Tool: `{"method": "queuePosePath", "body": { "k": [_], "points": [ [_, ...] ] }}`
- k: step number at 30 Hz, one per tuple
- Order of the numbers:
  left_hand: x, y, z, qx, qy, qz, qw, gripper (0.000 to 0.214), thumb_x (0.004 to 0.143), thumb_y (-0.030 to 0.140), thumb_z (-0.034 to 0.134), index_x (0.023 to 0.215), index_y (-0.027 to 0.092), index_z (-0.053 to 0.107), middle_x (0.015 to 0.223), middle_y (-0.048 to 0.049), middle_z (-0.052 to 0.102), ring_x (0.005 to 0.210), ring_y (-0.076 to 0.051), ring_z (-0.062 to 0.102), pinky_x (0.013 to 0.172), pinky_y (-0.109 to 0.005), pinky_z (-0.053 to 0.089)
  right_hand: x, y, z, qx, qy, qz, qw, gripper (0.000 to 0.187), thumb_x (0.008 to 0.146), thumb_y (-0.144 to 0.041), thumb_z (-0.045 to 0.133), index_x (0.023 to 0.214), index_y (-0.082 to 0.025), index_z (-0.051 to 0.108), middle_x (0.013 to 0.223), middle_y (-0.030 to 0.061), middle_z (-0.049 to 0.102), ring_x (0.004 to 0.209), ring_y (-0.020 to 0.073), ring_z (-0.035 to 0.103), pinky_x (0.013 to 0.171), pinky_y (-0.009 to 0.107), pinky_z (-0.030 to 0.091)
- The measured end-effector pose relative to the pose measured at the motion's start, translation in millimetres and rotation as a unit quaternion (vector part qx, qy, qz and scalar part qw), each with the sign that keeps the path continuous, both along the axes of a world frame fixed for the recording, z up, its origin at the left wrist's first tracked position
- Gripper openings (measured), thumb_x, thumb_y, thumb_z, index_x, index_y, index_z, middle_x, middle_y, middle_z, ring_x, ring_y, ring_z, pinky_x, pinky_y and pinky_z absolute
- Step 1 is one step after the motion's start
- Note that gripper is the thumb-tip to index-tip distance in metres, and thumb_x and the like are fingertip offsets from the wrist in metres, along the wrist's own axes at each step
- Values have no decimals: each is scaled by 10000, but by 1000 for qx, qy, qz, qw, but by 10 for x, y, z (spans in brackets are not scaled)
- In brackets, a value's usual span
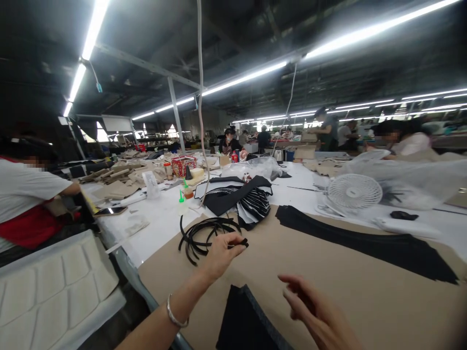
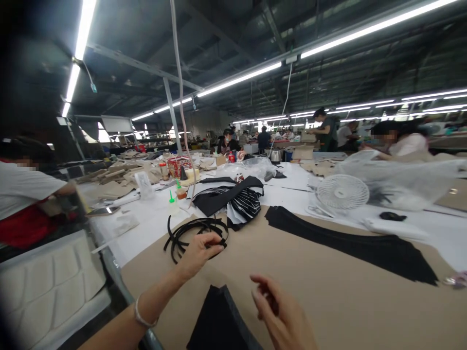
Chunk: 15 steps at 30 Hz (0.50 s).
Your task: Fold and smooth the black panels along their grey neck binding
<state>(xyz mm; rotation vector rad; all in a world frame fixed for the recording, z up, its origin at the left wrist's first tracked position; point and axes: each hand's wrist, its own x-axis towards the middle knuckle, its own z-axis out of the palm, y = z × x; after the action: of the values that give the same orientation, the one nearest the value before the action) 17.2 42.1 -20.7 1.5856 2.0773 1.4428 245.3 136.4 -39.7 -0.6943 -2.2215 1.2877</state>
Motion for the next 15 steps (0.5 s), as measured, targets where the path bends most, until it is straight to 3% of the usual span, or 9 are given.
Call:
{"method": "queuePosePath", "body": {
  "k": [2,5,8,11,15],
  "points": [
    [37,10,-29,-5,-1,-13,1000,127,813,237,587,829,159,687,793,-5,687,767,-165,613,700,-232,426,-326,15,88,-22,47,11,999,437,846,-505,457,1098,-194,634,841,43,626,652,182,630,624,297,513],
    [83,-4,-46,-12,15,-25,999,124,829,245,594,825,159,682,790,0,688,766,-157,615,698,-222,426,-725,39,134,4,64,28,998,391,823,-458,457,1059,-191,617,809,25,617,622,167,615,575,281,481],
    [94,-17,-71,-22,51,-27,998,136,855,254,588,793,165,670,785,11,683,762,-144,616,691,-212,424,-991,80,107,41,50,36,997,246,812,-404,471,862,-208,611,677,-1,599,586,164,587,548,268,435],
    [29,0,-151,-36,102,-17,994,119,875,230,580,826,178,674,815,12,683,776,-138,616,699,-214,420,-1106,139,77,79,39,28,996,189,801,-379,493,717,-220,552,604,-6,569,579,169,559,554,274,396],
    [-178,23,-336,-65,198,-2,978,137,902,219,562,856,192,688,825,-14,671,825,-166,602,755,-262,405,-1020,302,86,110,24,-4,994,197,811,-385,481,689,-230,492,599,0,558,589,179,545,568,293,396]
  ]
}}
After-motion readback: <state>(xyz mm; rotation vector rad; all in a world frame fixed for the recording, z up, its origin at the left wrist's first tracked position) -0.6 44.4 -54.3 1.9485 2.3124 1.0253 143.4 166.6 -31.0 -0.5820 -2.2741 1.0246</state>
